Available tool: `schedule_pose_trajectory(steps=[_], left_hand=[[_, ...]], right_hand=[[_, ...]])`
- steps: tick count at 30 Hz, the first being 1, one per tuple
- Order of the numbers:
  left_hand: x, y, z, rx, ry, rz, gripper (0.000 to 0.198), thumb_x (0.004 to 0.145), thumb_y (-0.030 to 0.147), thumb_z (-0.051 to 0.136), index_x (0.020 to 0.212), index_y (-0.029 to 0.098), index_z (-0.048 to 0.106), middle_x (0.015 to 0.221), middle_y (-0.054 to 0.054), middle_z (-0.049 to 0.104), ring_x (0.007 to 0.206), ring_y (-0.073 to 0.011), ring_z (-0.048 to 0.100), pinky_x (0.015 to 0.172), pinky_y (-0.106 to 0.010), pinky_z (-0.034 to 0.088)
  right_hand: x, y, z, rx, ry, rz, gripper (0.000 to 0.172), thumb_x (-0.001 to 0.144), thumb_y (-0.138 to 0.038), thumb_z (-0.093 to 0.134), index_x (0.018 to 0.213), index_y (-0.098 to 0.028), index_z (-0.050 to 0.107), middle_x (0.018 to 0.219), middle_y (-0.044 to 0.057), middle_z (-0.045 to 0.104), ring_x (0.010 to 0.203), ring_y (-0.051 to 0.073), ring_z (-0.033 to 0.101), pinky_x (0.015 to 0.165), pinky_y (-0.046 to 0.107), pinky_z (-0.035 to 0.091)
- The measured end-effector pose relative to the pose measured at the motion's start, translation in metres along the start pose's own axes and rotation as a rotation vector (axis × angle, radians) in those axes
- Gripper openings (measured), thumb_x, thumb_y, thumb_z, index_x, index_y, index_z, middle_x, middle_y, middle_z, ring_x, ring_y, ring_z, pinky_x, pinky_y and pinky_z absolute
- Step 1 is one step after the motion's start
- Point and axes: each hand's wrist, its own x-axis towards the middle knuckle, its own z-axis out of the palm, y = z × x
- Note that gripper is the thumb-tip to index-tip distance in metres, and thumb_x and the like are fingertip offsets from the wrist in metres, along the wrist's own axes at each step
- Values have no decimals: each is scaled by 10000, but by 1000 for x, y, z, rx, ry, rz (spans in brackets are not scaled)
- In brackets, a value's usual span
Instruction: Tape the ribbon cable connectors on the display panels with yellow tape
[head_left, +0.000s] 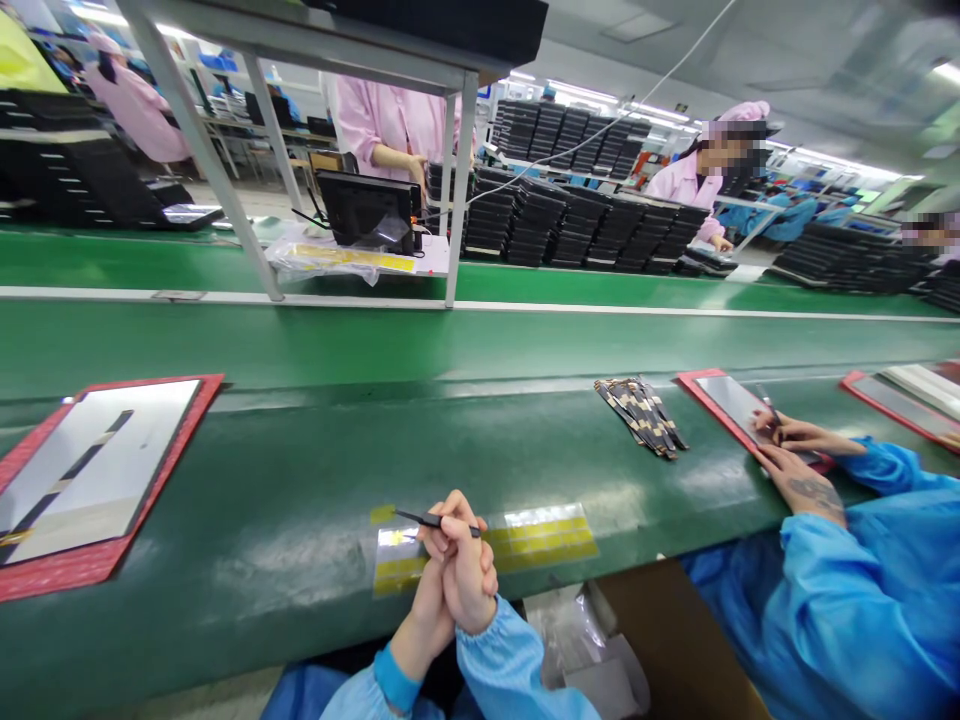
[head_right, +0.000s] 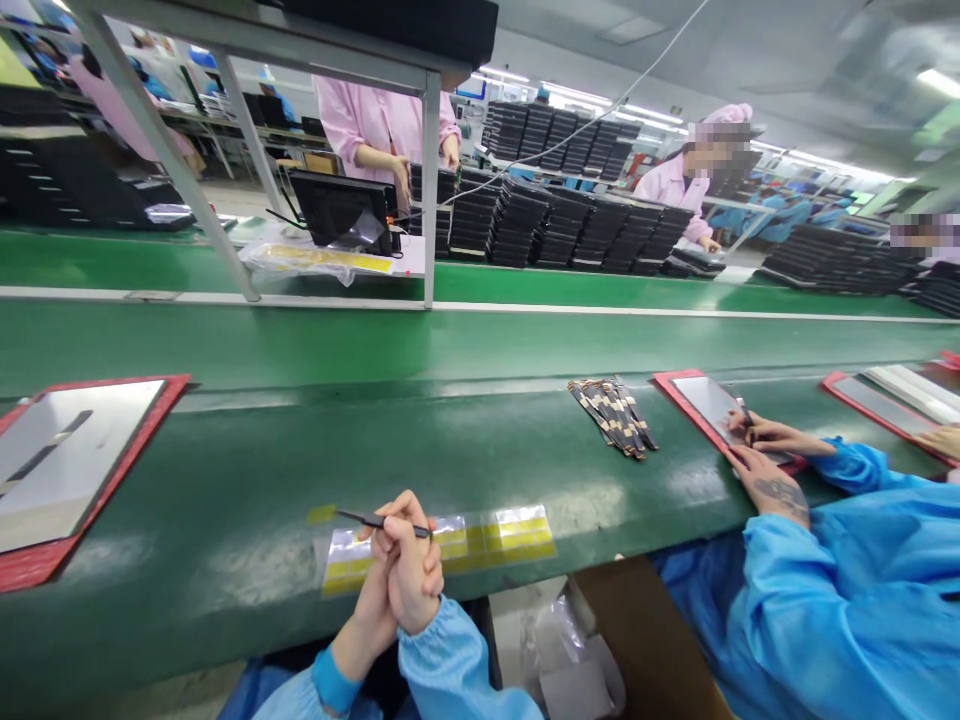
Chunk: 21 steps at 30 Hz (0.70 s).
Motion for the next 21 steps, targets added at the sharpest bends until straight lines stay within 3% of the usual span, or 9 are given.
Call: schedule_pose_trajectory(steps=[10, 21], left_hand=[[2, -1, -4, 55, 68, -25, 484, 724, 573, 777, 987, 223, 572, 722, 20, 483, 554, -101, 451, 510, -226, 362], [0, 0, -1, 39, 11, -44, 434, 753, 560, 757, 983, 234, 585, 753, 12, 485, 607, -129, 498, 538, -254, 419]], right_hand=[[0, 2, -2, -15, 24, -19, 104, 807, -308, 645, 811, -226, 580, 592, -58, 497, 522, 100, 399, 522, 207, 326], [-2, -3, 2, -39, 28, -28, 131, 797, -321, 651, 803, -231, 557, 575, -60, 503, 500, 99, 385, 501, 210, 300]])
